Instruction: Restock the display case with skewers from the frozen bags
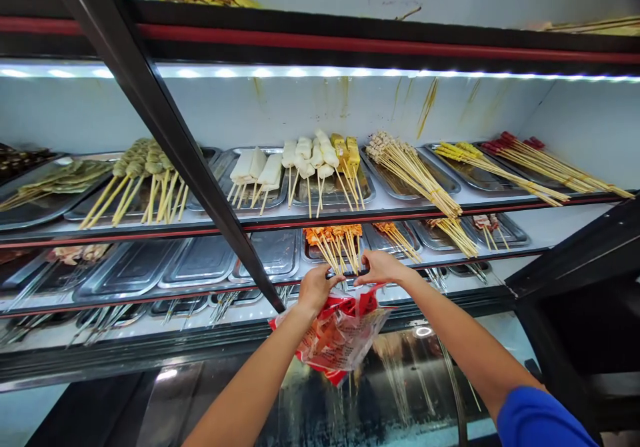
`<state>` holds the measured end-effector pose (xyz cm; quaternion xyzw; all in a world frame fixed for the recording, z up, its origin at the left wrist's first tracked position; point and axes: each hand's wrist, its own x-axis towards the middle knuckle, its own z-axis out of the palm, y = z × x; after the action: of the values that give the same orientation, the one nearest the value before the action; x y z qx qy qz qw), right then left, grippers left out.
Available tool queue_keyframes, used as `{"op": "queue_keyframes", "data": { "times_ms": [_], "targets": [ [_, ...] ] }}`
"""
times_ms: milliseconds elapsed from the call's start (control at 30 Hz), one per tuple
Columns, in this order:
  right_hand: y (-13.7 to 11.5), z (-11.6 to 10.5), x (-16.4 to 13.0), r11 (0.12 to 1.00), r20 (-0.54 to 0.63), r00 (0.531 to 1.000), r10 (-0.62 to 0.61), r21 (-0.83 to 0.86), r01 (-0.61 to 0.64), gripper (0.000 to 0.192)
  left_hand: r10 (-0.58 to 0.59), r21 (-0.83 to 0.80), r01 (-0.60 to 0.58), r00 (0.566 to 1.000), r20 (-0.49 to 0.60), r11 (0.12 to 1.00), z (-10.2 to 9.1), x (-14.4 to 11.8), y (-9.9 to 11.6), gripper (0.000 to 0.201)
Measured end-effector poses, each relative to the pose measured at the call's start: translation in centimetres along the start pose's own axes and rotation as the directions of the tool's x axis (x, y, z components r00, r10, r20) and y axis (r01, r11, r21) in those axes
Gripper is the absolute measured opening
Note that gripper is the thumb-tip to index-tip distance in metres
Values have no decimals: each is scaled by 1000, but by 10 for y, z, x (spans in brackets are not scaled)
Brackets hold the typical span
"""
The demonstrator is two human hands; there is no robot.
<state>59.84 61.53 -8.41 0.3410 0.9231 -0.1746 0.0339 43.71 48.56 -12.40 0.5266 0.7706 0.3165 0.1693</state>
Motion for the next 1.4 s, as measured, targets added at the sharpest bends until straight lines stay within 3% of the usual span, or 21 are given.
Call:
{"op": "queue_keyframes", "data": {
  "times_ms": [100,267,367,500,633,767,1000,1200,1400],
  "targets": [
    [-4,5,8,998,-30,999,13,-54,-15,53,17,20,-17,1000,-12,1000,1,1,2,29],
    [-3,6,13,998,-3,1000,0,-56,-1,44,-55,-22,55,998,6,998,0,5,1,31],
    [4,4,12,1000,46,999,-27,18,26,48,-53,-26,54,998,36,998,0,7,-2,31],
    [19,6,12,984,92,994,-53,175,37,54,-93,-43,92,995,-36,995,1,5,-7,41],
    [24,13,9,965,41,999,-35,259,23,55,-71,-94,63,993,-90,994,1,-3,-7,38],
    [13,16,9,985,-4,999,38,166,-36,54,-72,-64,67,993,-88,996,4,-6,-5,29],
    [-2,20,19,993,-20,993,118,11,-117,57,-58,-47,55,997,-51,997,5,-1,0,33],
    [12,19,13,976,37,996,-86,206,77,39,-35,-115,24,996,-88,993,1,-7,-9,26],
    [10,26,16,975,-54,994,-95,195,104,38,-2,-139,-27,979,-204,990,-4,-28,-11,28]
  ]
}}
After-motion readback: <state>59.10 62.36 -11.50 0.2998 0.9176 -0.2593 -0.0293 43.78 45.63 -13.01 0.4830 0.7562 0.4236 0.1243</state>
